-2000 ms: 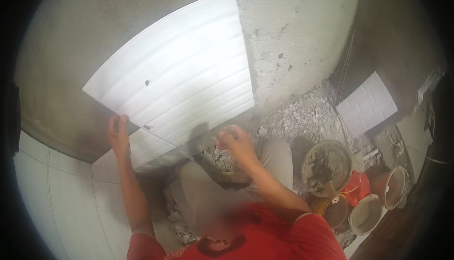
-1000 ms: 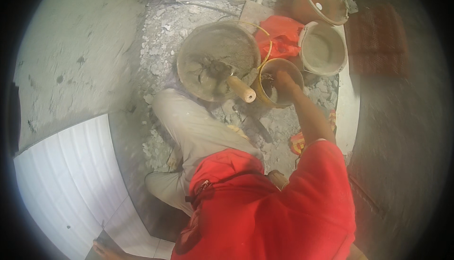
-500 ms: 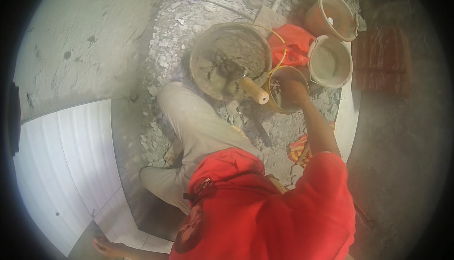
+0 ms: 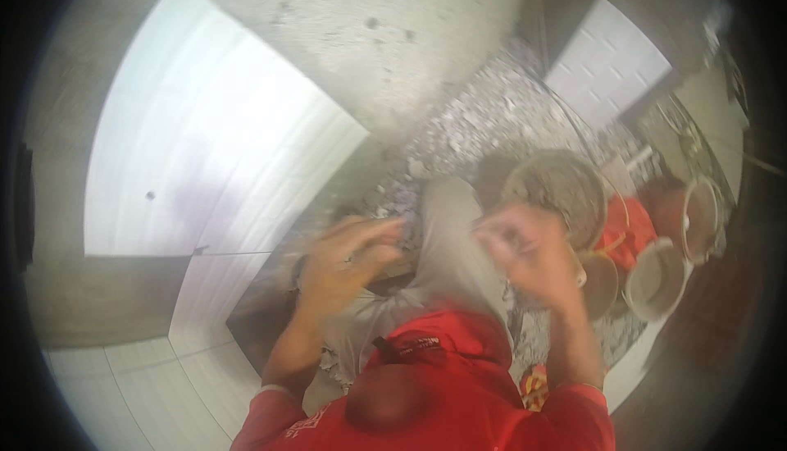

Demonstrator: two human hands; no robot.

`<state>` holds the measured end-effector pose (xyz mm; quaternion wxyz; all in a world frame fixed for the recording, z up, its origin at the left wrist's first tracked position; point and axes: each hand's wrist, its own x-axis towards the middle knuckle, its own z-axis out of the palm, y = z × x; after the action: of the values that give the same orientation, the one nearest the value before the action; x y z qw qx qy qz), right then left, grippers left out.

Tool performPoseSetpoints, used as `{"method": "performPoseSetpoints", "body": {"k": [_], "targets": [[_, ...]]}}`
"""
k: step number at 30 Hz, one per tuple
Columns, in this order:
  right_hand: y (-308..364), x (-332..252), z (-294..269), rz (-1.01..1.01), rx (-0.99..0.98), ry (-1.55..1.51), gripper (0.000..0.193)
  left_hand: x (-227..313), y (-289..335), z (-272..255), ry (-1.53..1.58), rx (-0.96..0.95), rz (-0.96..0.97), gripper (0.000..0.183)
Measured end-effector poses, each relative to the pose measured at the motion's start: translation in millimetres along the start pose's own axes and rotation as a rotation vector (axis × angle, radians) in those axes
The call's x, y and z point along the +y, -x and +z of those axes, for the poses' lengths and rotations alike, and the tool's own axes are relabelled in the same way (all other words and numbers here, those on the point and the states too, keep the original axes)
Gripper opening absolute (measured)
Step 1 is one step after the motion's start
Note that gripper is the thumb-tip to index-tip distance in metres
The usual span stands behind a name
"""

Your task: The person scoops cement from a bucket using a trowel and spreads it onto a rectangular tile. They then lift the tile and position it against a wall, adjusting its placement to align with adjacent tiles.

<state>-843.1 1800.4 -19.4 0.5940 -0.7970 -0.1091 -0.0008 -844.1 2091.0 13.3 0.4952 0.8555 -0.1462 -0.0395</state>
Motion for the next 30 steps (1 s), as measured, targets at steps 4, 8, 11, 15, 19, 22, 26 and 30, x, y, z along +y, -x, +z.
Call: {"method": "performPoseSetpoints", "body": {"k": [4, 8, 11, 15, 19, 22, 26, 30], "targets": [[-36.0, -21.4, 52.4, -0.176, -0.141, 0.008, 0.01, -0.5, -13.1, 10.1, 0.104, 0.063, -0.03, 0.029], [-53.6, -24.7, 73.2, -0.251, -0.191, -0.09, 0.01, -12.3, -2.0, -7.9, 0.299, 0.096, -0.234, 0.023], [-64.9, -22.2, 83.0, -0.305, -0.203, -0.074, 0.011, -17.2, -1.4, -22.7, 0.384, 0.101, -0.151, 0.019], [-75.7, -24.8, 92.9, -0.243, -0.225, -0.115, 0.012, -10.1, -10.5, -37.8, 0.102, 0.175, -0.07, 0.016], [-88.3, -30.6, 98.8, -0.065, -0.264, -0.332, 0.014, 1.9, -24.8, -48.1, -0.2, 0.233, 0.071, 0.017], [-108.8, -28.5, 104.3, 0.005, -0.309, -0.354, 0.017, 11.8, -38.9, -62.8, -0.332, 0.164, 0.074, 0.017], [-142.4, -20.5, 124.3, -0.242, -0.121, -0.304, 0.015, 42.3, -76.1, -110.6, -0.68, 0.206, 0.338, 0.014], [-195.2, -1.7, 150.5, -0.074, -0.037, -0.57, 0.016, 96.2, -120.3, -194.0, -1.3, 0.655, 0.689, 0.015]]}}
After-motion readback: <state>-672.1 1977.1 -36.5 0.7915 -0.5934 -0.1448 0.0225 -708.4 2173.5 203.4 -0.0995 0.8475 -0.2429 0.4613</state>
